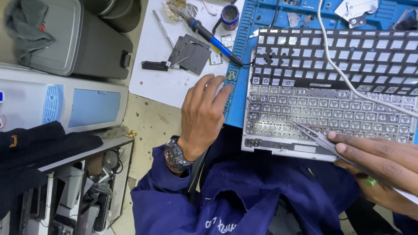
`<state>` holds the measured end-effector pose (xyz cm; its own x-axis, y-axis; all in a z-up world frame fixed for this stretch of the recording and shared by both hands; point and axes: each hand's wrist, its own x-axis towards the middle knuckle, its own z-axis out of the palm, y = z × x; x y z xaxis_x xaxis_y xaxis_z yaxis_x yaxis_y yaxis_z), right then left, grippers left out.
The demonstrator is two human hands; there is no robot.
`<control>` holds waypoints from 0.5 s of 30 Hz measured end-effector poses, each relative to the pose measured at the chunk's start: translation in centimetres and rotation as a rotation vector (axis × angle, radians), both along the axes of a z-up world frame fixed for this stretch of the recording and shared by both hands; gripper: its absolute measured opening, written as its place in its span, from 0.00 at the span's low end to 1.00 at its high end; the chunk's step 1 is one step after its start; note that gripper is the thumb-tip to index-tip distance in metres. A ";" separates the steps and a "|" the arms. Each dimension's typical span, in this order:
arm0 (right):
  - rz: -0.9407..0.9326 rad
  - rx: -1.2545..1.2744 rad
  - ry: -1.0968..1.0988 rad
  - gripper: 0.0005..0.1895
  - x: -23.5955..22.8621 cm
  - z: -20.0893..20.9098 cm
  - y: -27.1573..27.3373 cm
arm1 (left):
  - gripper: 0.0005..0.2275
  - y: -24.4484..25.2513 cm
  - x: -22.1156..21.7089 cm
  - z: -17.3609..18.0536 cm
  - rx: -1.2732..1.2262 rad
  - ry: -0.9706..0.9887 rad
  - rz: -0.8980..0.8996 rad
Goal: The person uses tweezers to pick up small components from a tray and place them onto a disassembled laptop keyboard. They also use a green-handled tool to manipulate parts on the keyboard's circuit board.
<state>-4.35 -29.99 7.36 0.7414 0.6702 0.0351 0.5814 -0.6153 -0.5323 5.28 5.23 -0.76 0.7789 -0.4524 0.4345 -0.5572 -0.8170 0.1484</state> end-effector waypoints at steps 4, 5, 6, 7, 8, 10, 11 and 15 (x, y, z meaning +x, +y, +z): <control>-0.052 -0.033 0.058 0.38 -0.3 2.5 1.6 | 0.08 -0.9 -2.1 2.2 -0.067 -0.005 -0.046; -0.095 -0.048 0.111 0.31 -1.0 2.4 1.9 | 0.10 -1.4 -3.1 2.7 -0.188 0.061 -0.180; -0.139 -0.063 0.165 0.27 -1.7 2.3 2.2 | 0.18 -1.8 -4.1 3.3 -0.307 0.130 -0.314; -0.153 -0.072 0.172 0.27 -1.7 2.0 3.2 | 0.18 -2.4 -4.6 4.4 -0.318 0.138 -0.328; -0.081 0.056 0.022 0.21 -1.6 1.6 4.2 | 0.16 -2.9 -5.2 5.6 -0.334 0.158 -0.478; -0.001 0.171 -0.127 0.18 -1.3 1.2 5.2 | 0.18 -4.0 -6.5 6.3 -0.363 0.175 -0.619; 0.073 0.241 -0.128 0.21 -1.2 1.1 5.5 | 0.14 -4.4 -7.0 5.9 -0.369 0.141 -0.649; 0.138 0.365 -0.185 0.13 -0.9 0.3 6.3 | 0.08 -5.1 -8.1 4.2 -0.409 0.126 -0.694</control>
